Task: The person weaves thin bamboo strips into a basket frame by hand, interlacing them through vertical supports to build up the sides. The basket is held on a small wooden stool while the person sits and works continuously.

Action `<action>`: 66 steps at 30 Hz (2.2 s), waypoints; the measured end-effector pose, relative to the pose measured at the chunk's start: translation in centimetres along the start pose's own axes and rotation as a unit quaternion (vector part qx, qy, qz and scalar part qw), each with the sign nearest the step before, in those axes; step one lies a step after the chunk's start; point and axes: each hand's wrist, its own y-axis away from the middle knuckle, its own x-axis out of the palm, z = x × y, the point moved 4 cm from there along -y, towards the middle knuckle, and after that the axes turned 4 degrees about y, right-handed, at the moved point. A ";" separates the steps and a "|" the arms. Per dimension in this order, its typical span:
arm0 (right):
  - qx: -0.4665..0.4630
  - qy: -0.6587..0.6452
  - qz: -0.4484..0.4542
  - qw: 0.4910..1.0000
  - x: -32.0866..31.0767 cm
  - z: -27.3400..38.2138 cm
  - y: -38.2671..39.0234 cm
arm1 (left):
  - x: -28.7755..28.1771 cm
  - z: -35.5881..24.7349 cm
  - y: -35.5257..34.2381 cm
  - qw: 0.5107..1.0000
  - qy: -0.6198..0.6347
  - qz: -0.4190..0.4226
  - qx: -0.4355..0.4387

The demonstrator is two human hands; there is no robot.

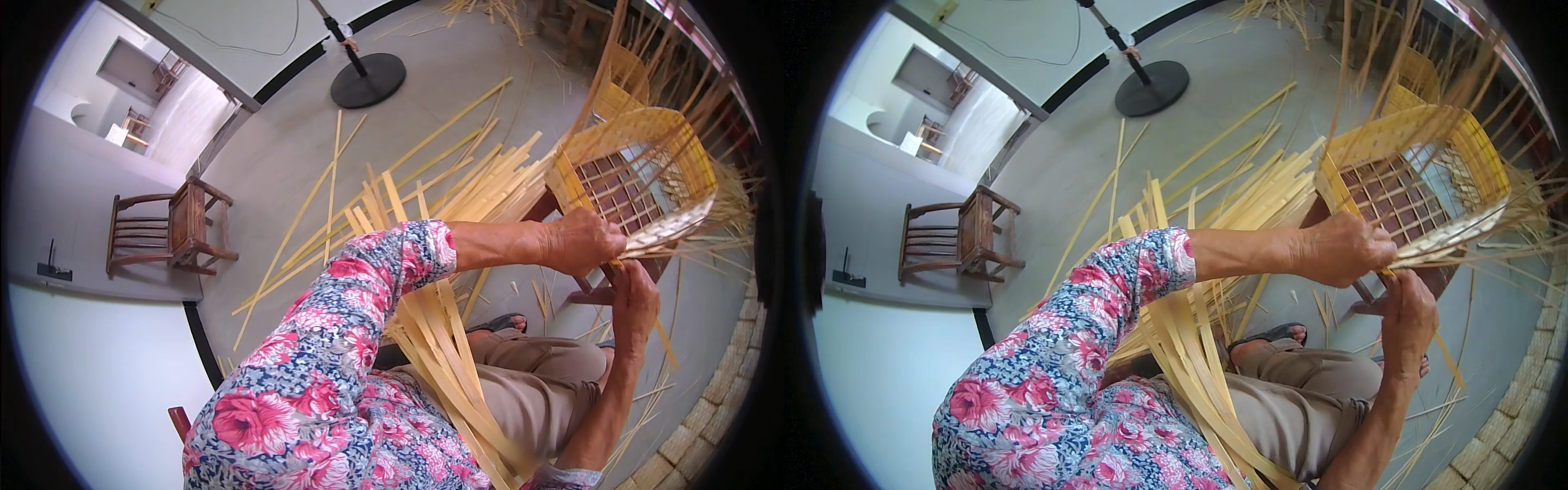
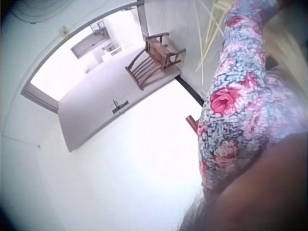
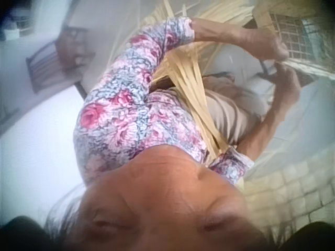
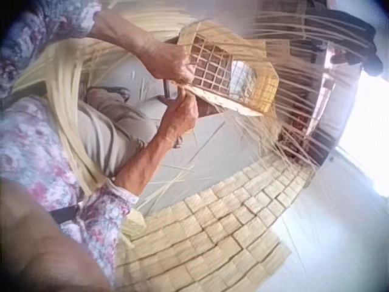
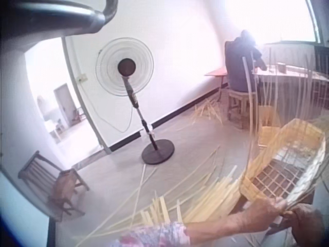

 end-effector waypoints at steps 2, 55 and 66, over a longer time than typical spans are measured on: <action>-0.012 0.049 -0.012 0.999 -0.3 0.0 0.3 | -0.6 -0.1 0.4 1.000 0.018 0.010 0.008; 0.066 -0.023 -0.217 0.974 -1.6 1.5 1.9 | -1.6 -0.4 0.9 0.985 0.128 -0.058 -0.105; 0.335 -0.797 -0.187 0.467 4.0 -5.3 2.9 | -1.4 -0.9 1.6 0.992 0.098 -0.050 -0.057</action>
